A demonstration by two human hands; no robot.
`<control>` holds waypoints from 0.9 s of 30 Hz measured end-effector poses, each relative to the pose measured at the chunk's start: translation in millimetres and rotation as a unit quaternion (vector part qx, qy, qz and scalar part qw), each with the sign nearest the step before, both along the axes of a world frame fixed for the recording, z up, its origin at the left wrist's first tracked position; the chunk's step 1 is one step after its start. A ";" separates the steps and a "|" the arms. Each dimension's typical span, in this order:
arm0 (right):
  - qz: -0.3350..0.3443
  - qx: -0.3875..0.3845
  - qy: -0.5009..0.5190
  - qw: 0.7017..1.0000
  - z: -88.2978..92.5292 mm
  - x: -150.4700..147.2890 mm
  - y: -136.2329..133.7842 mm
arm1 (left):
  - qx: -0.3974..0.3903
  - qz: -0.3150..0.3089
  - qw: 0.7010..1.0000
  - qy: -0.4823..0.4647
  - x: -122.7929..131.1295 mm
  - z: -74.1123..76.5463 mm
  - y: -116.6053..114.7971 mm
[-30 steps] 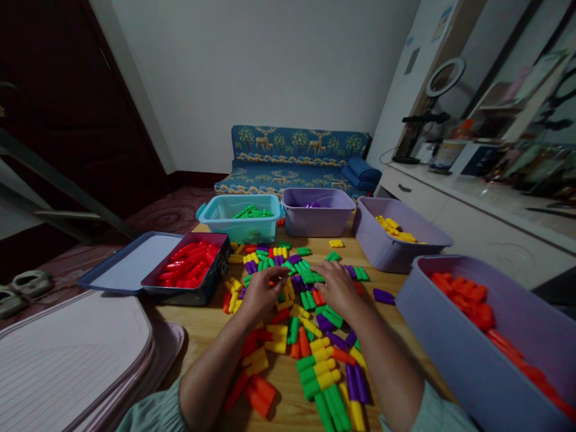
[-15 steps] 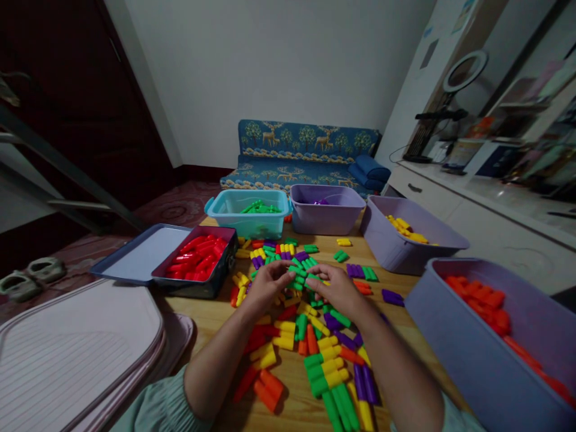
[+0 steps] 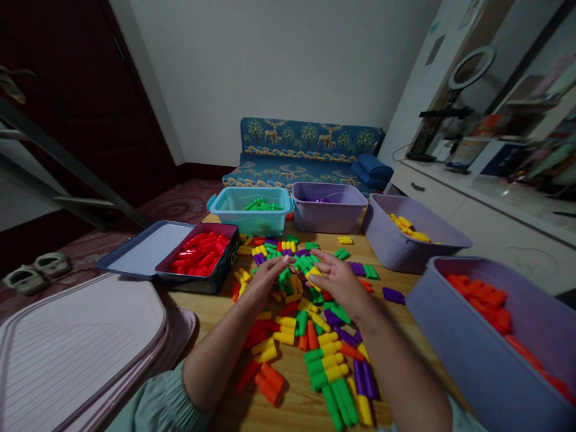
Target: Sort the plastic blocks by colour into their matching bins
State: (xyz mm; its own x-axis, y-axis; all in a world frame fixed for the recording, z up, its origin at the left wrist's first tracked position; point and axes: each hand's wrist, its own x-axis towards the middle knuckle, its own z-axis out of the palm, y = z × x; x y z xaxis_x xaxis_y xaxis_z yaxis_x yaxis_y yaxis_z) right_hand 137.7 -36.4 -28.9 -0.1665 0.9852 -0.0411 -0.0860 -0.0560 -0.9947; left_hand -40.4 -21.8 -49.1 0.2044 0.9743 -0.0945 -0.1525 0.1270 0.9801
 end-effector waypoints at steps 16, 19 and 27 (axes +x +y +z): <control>-0.090 0.080 -0.270 0.955 -11.9 14.2 6.1 | 0.111 0.159 0.967 0.163 -11.1 -6.7 11.7; -0.170 0.119 -0.378 0.902 -16.0 35.7 15.2 | 0.146 0.167 0.936 0.272 -17.9 -10.0 15.2; -0.179 0.110 -0.578 0.788 -8.1 70.8 15.2 | 0.189 0.128 0.865 0.448 -25.0 -6.3 10.7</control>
State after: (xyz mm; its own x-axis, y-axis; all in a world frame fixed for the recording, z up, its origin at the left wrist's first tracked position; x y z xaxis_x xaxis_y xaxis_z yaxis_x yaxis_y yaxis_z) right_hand 208.5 -21.2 -37.0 0.1485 0.9648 0.2169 0.9143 -0.0504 -0.4020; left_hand -65.3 -11.1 -55.4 -0.0133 0.9727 0.2315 0.7130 -0.1531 0.6843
